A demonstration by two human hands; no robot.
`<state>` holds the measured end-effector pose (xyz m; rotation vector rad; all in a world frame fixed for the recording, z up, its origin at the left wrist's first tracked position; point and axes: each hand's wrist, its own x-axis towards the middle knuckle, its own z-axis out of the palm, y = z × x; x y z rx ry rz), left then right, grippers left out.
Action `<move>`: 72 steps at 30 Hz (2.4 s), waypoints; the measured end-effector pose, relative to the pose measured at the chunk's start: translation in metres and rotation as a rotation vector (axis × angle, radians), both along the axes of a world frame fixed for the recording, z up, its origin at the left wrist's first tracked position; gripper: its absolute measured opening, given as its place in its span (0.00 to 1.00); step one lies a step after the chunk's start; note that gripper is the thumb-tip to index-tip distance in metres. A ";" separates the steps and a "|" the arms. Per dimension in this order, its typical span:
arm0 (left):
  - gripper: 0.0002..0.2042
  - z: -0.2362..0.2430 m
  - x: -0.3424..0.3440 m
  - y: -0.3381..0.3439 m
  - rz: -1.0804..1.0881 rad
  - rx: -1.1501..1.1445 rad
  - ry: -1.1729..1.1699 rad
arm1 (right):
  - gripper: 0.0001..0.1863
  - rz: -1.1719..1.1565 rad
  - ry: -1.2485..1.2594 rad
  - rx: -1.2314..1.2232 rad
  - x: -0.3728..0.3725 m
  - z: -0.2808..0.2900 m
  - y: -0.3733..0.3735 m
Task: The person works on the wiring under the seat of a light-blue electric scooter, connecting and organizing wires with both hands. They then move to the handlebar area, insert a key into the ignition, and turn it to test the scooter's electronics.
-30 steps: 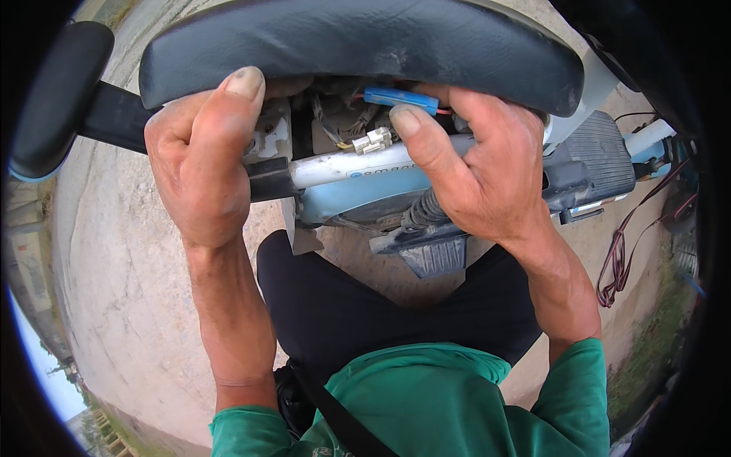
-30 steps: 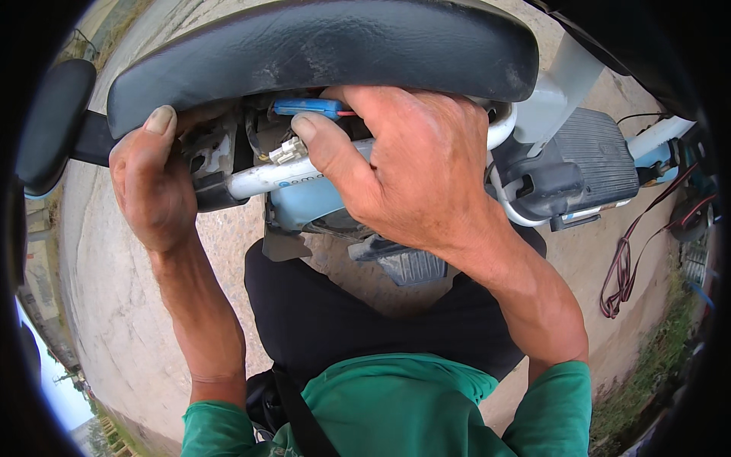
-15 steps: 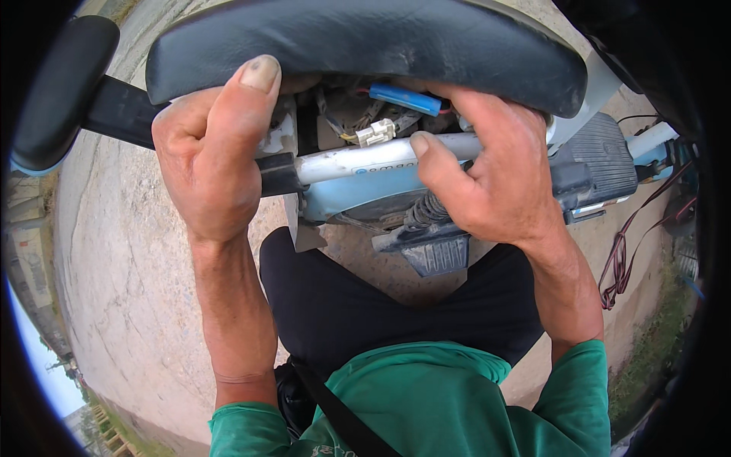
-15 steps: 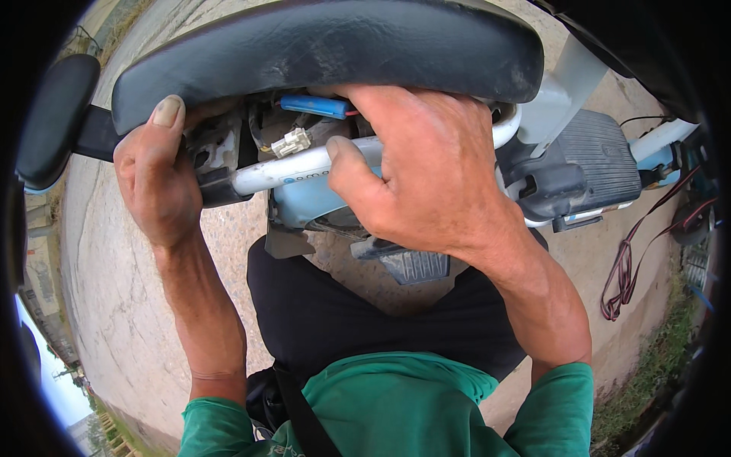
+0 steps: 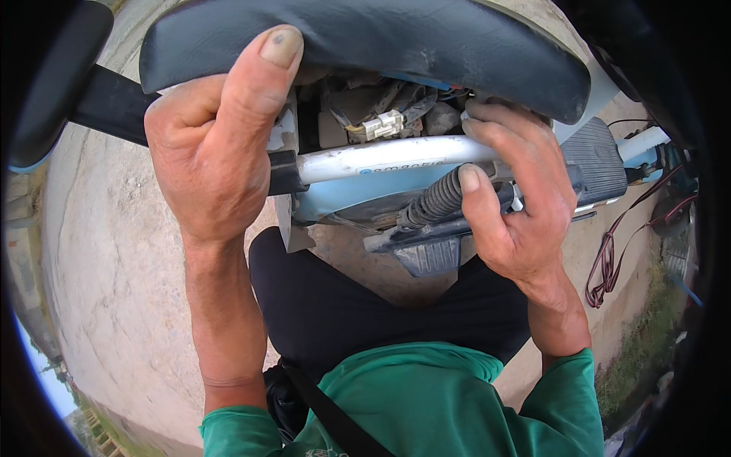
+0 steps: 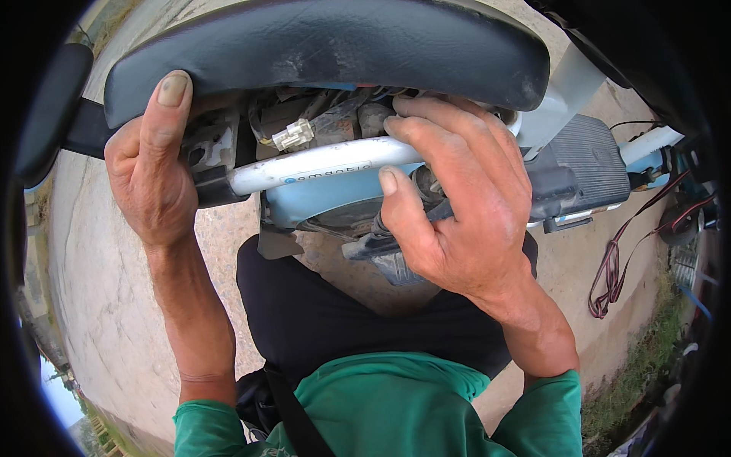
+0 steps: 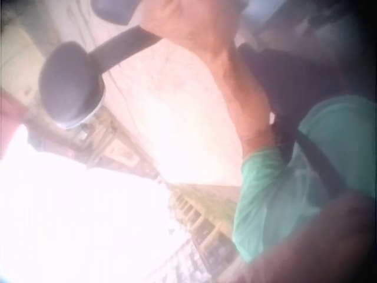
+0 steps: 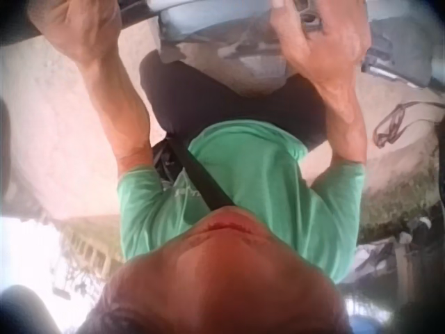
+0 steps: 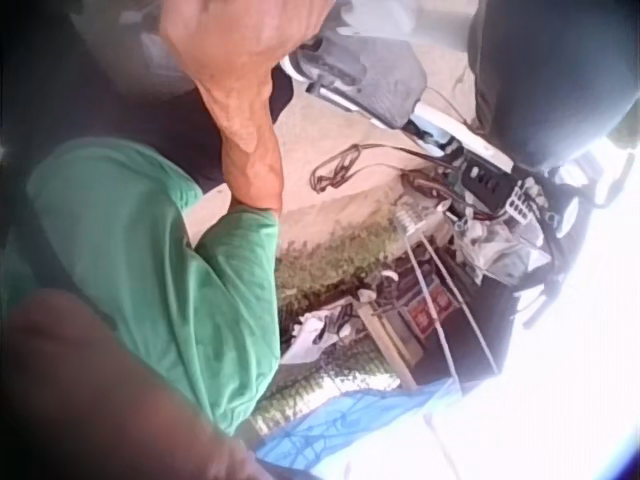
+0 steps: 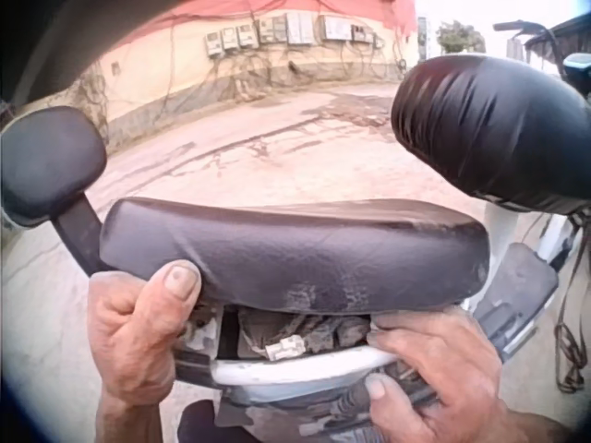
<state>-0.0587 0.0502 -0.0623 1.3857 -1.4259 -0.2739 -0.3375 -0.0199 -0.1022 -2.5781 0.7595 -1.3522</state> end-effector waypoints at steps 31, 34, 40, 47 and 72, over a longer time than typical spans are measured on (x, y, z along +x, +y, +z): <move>0.23 -0.012 0.009 0.000 0.101 -0.039 0.312 | 0.10 0.204 -0.408 0.133 0.065 -0.026 0.029; 0.23 -0.010 0.006 0.001 0.062 -0.024 0.268 | 0.07 0.186 -0.346 0.109 0.067 -0.024 0.021; 0.20 0.001 -0.001 0.001 -0.019 0.031 0.141 | 0.21 0.213 -0.272 0.099 0.032 -0.002 -0.006; 0.22 0.002 -0.005 0.000 0.062 0.051 0.022 | 0.18 0.198 -0.042 0.010 0.028 0.009 -0.015; 0.18 -0.004 0.004 0.000 0.035 0.017 0.011 | 0.12 0.283 -0.057 -0.068 0.013 0.001 -0.016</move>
